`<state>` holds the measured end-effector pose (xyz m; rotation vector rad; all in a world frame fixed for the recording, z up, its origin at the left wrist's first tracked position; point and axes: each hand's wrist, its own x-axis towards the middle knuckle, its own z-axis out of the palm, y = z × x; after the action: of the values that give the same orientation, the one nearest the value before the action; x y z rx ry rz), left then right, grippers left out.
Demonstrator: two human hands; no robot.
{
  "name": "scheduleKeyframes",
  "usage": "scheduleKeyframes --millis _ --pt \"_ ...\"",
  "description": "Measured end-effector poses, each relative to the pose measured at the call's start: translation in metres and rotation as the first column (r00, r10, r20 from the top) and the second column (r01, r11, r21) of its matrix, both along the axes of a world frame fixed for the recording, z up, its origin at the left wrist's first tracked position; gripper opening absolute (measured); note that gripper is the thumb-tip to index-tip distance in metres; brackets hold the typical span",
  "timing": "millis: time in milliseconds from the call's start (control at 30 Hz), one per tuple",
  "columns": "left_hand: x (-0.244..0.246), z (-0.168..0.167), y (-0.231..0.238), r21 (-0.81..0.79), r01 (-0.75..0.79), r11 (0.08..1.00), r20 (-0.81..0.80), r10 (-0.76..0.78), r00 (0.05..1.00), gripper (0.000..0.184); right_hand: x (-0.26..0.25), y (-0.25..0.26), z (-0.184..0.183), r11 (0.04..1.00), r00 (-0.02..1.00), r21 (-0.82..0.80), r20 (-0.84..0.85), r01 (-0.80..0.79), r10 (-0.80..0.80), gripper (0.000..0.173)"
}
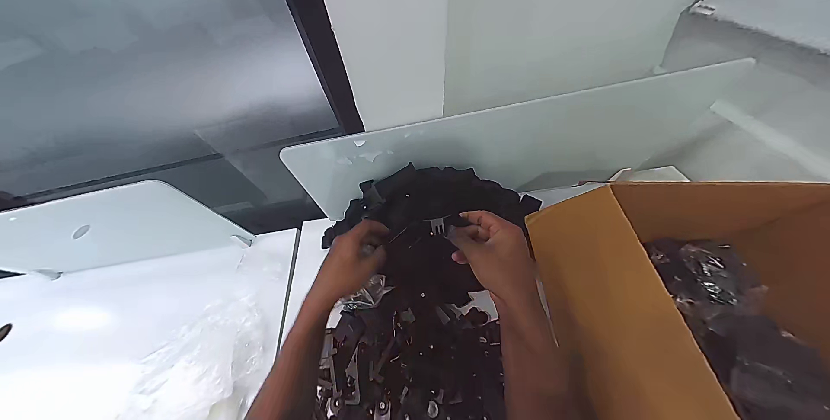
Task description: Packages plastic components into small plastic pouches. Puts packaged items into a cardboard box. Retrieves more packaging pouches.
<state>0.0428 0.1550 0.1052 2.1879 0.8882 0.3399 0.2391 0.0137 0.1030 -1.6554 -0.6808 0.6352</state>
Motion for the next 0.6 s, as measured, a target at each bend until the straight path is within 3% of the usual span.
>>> scheduleKeyframes --millis 67,133,167,233,300,400,500,600 --pt "0.005 0.013 0.028 -0.153 0.069 0.986 0.007 -0.069 0.998 0.031 0.007 0.019 0.004 0.994 0.992 -0.111 0.124 0.020 -0.006 0.025" --pt "0.013 0.025 0.052 -0.165 0.098 0.981 0.017 -0.097 0.995 0.027 0.018 0.042 0.012 0.981 0.973 -0.188 0.230 0.037 0.007 0.035" --pt "0.017 0.024 0.063 -0.106 0.080 0.991 0.006 -0.079 0.997 0.026 0.025 0.055 0.015 0.974 0.962 -0.221 0.272 0.048 0.014 0.039" --pt "0.024 0.013 0.081 0.165 -0.042 0.985 -0.048 0.050 0.998 0.030 0.036 0.079 0.013 0.949 0.943 -0.308 0.332 0.074 0.034 0.046" --pt "0.036 0.008 0.070 0.417 -0.163 0.894 -0.032 0.193 0.981 0.040 0.033 0.081 0.010 0.953 0.882 -0.287 0.469 0.102 0.047 0.052" --pt "0.053 -0.008 0.035 0.615 -0.079 0.785 -0.026 0.119 0.993 0.036 0.023 0.081 -0.010 0.982 0.765 -0.186 0.633 0.004 0.117 0.038" --pt "0.065 -0.042 0.027 0.538 0.043 0.842 -0.218 0.090 0.972 0.033 0.011 0.090 -0.042 0.954 0.761 -0.296 0.609 -0.044 0.224 0.047" --pt "0.066 -0.047 0.032 0.423 0.054 0.904 -0.328 0.098 0.940 0.038 0.008 0.091 -0.049 0.936 0.771 -0.352 0.603 0.027 0.205 0.052"
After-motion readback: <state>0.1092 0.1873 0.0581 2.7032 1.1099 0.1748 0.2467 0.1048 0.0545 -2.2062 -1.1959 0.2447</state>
